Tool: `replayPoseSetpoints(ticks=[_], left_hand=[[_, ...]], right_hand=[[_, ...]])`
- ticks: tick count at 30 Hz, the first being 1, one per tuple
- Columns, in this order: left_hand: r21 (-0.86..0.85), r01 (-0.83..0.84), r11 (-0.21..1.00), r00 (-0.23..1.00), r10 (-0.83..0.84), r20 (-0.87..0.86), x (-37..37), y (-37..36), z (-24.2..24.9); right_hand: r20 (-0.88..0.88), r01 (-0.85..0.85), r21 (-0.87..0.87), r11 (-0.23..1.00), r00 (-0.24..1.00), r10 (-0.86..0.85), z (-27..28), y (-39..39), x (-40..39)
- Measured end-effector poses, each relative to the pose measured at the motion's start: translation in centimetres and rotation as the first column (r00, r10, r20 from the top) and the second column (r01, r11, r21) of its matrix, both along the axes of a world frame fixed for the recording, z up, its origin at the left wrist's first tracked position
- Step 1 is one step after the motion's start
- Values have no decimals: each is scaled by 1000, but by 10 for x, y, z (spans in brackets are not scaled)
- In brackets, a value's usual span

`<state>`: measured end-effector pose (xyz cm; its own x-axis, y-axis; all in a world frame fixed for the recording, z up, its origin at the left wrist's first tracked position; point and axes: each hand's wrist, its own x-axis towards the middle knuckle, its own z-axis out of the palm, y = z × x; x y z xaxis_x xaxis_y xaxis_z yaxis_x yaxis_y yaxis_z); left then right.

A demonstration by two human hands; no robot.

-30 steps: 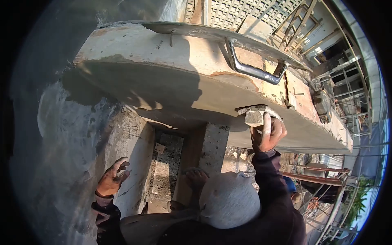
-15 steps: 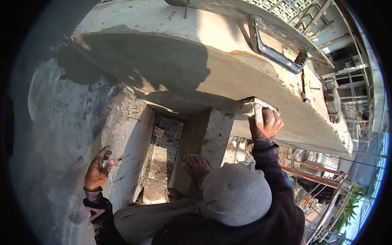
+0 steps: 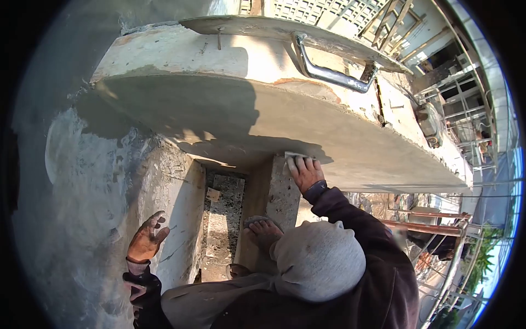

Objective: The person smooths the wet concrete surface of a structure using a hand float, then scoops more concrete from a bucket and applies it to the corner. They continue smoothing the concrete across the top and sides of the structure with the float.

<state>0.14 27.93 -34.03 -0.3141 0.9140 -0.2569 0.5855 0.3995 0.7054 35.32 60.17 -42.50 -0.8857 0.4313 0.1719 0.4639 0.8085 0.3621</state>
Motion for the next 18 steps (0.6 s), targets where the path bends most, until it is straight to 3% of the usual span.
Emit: replayPoseSetpoints(ticks=[2,4,5,6,8,10,13,14,15,16,17,18], left_hand=[[131,50,990,996,-39,-82,1,5,-8],[15,81,997,994,-80,-79,4,22,-5],[-33,110,993,992,-111,-51,4,27,-14],[-80,138,987,990,-140,-23,4,33,-19],[-137,164,977,986,-164,8,5,47,-20],[-125,154,980,988,-152,27,4,53,-25],[-79,188,979,974,-196,-111,2,55,-27],[-81,181,980,972,-191,-135,3,52,-27],[-29,184,982,969,-187,-161,4,47,-32],[-92,184,979,975,-193,-107,3,43,-31],[-149,187,971,979,-197,-50,1,41,-28],[-206,195,959,980,-198,5,0,39,-25]], right_hand=[[-127,59,-83,995,989,-70,4,-13,45],[-402,109,-50,993,908,-120,48,-21,56],[-540,164,85,983,836,-92,61,-14,56],[-656,223,89,971,747,-112,79,-9,53],[-719,188,217,958,695,27,117,6,45],[-735,216,255,943,676,43,136,18,27],[-679,229,385,894,727,106,95,29,6],[-584,186,368,911,809,71,65,30,8],[-414,218,214,952,903,-114,37,20,10],[-287,118,174,978,956,-64,5,20,13],[-105,157,-32,987,982,-159,-17,19,16],[-127,157,-88,984,978,-167,-24,10,16]])
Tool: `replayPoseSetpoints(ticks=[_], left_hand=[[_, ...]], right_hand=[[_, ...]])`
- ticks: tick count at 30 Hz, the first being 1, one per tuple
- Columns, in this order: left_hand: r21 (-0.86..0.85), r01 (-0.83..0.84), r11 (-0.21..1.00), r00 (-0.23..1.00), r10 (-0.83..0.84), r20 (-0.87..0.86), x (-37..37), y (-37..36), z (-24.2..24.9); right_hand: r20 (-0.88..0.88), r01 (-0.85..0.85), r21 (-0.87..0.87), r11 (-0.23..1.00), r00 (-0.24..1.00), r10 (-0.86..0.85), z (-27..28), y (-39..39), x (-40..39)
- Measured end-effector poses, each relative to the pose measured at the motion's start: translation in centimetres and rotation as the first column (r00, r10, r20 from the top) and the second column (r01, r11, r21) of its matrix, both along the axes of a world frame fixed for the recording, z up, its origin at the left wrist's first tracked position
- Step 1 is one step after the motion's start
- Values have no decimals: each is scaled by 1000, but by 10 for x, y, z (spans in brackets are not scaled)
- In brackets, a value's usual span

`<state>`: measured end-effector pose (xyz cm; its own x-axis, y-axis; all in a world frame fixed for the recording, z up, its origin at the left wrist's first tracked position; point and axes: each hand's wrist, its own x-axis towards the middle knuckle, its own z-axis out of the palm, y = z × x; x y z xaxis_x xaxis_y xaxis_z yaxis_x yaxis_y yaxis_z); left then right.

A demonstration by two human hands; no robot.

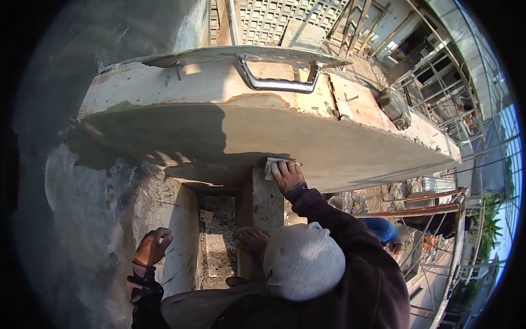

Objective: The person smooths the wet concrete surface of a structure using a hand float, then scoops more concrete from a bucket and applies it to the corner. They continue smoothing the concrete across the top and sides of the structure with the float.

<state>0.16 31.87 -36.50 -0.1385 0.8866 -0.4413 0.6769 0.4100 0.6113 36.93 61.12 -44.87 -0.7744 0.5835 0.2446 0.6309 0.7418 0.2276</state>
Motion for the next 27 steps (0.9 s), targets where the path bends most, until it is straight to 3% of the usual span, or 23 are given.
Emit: replayPoseSetpoints(ticks=[2,4,6,8,10,12,14,16,18,19,21,22,24,25,27], left_hand=[[106,-57,993,998,57,1,3,-9,2],[174,-70,982,998,71,0,2,-18,1],[146,-69,987,997,74,-29,1,-20,1],[139,-75,987,996,82,-42,1,-17,5],[129,-88,988,996,92,-23,6,-13,10],[122,-79,989,996,83,-34,7,-11,8],[126,-56,990,998,61,-35,8,-13,6],[81,-89,993,996,91,-18,9,-13,13],[57,-119,991,992,121,-35,8,-25,15],[49,-146,988,989,146,-9,7,-32,15],[78,-184,980,983,182,32,3,-40,8],[66,-192,979,981,192,3,2,-39,10],[46,-218,975,974,220,-51,2,-34,14],[108,-195,975,978,202,-51,-3,-35,8],[112,-213,971,974,220,-48,-5,-34,13]], right_hand=[[-106,-98,62,993,989,104,18,-18,1],[-311,4,291,957,946,91,60,-24,-3],[-512,60,475,878,831,220,114,-8,-8],[-565,134,458,879,807,172,157,1,-16],[-577,163,490,856,797,178,139,9,-27],[-321,9,438,899,936,147,70,13,-26],[-13,-124,66,990,992,125,7,3,-30],[-52,-172,-39,984,984,170,-5,-17,-23],[-224,-90,111,990,968,113,41,-31,-34],[-354,-30,302,953,924,141,69,-29,-44],[-487,25,450,893,845,221,125,-12,-54],[-537,12,440,898,805,253,147,-3,-62],[-485,5,501,865,829,276,116,8,-66],[-300,-112,494,862,909,290,88,11,-66],[14,-214,196,957,976,216,31,2,-62]])
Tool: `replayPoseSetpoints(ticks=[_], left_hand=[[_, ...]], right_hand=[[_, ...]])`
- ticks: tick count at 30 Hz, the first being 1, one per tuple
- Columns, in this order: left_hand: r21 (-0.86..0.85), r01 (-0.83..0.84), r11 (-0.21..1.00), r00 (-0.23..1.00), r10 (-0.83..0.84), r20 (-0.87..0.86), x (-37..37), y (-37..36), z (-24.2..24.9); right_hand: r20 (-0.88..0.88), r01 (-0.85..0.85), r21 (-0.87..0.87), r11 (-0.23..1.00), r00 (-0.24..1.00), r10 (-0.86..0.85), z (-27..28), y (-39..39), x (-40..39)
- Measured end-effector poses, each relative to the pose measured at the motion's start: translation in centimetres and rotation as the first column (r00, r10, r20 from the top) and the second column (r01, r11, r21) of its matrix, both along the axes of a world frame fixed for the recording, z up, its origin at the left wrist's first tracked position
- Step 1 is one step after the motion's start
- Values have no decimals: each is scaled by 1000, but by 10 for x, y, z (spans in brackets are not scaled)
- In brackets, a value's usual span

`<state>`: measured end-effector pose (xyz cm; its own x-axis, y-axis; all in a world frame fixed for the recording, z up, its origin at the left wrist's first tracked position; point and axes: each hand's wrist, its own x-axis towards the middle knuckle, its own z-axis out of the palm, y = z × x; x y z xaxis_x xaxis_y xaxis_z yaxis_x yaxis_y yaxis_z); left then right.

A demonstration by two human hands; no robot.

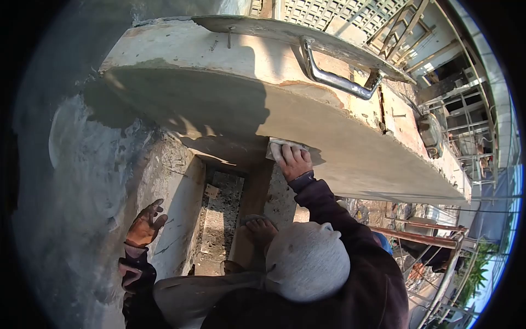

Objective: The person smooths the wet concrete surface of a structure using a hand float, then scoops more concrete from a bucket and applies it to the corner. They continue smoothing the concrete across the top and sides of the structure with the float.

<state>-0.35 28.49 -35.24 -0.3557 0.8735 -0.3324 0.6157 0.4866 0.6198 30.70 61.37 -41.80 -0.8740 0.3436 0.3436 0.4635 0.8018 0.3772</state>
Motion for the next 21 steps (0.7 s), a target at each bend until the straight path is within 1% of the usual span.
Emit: replayPoseSetpoints(ticks=[1,2,3,4,5,6,7,8,9,11,12,13,14,15,16,17,19,20,21], left_hand=[[4,-9,1000,1000,9,3,0,-1,0],[71,32,997,999,-30,-33,-1,-4,-4],[95,22,995,999,-20,-27,-6,-4,-6],[114,9,993,1000,-8,-6,-3,-2,-1],[119,-4,993,999,0,34,5,-5,3],[10,-14,1000,996,13,84,4,-3,10],[53,39,998,998,-42,53,2,-8,1],[10,56,998,997,-56,59,4,-6,0],[-32,73,997,996,-71,58,3,-5,3],[62,93,994,995,-95,27,6,-2,7],[183,206,961,977,-193,-87,5,0,2],[249,197,948,980,-191,-49,8,0,6],[264,213,941,977,-199,-77,11,2,14],[271,232,934,972,-213,-99,15,2,20],[262,183,948,981,-194,18,16,4,22],[235,179,955,983,-183,-8,21,5,26],[176,178,968,983,-166,-78,20,8,43],[183,169,968,985,-162,-51,19,4,50],[186,135,973,991,-132,-29,20,-1,46]], right_hand=[[69,6,-104,995,998,1,-30,-1,1],[-3,-42,-138,990,999,42,-32,-12,7],[-79,-85,-165,983,994,73,-36,-18,11],[-192,-117,-113,987,977,94,-21,-20,2],[-283,-138,-73,988,953,112,13,-30,-6],[-366,-148,-38,988,922,124,46,-40,-12],[-467,-113,62,992,875,129,71,-35,-23],[-508,-67,50,996,857,83,102,-36,-31],[-549,-62,143,988,826,131,122,-29,-37],[-519,-16,123,992,851,78,141,-22,-46],[-550,-11,211,978,825,128,126,-13,-54],[-471,-43,249,967,867,160,112,-11,-59],[-380,-62,256,965,911,159,85,-10,-69],[-121,-44,152,987,991,63,59,-16,-76],[34,-188,69,980,982,186,28,-12,-81],[76,-221,-66,973,971,225,-18,-12,-79],[-2,-289,-68,955,957,289,-23,-32,-68],[-102,-246,-55,968,966,239,-3,-36,-71],[-192,-197,-57,979,964,182,32,-46,-69]])
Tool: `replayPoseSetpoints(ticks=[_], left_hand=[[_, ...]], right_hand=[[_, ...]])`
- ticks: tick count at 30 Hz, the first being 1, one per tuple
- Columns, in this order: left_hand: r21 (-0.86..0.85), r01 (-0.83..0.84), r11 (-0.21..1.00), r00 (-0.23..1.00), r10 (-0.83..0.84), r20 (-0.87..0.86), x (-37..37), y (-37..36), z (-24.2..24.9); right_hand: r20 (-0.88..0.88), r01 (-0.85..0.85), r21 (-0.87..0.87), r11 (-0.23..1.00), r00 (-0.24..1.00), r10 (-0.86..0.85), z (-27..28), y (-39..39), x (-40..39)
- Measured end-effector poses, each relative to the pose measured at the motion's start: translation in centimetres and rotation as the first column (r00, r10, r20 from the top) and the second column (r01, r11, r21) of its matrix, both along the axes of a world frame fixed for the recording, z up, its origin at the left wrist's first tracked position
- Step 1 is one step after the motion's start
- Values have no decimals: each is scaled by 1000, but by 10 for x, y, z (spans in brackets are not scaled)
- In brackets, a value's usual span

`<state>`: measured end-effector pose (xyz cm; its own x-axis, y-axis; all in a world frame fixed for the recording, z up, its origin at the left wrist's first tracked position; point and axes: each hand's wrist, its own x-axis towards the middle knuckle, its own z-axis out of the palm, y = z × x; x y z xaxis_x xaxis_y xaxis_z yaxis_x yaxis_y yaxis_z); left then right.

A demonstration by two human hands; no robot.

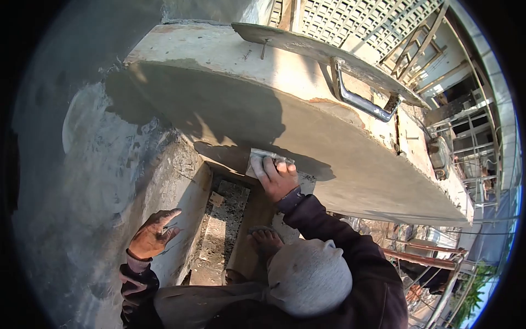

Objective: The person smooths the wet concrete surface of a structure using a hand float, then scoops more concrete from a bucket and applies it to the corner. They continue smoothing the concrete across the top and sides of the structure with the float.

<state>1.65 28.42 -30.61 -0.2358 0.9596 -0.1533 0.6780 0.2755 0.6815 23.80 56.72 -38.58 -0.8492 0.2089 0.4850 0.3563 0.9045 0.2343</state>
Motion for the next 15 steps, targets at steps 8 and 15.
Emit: replayPoseSetpoints(ticks=[8,15], left_hand=[[-98,-13,995,997,21,81,-2,11,1],[-29,-11,1000,997,9,-80,0,5,5]], right_hand=[[-207,86,303,949,978,-23,101,16,-61],[235,-98,-161,982,963,135,-13,-15,-22]])
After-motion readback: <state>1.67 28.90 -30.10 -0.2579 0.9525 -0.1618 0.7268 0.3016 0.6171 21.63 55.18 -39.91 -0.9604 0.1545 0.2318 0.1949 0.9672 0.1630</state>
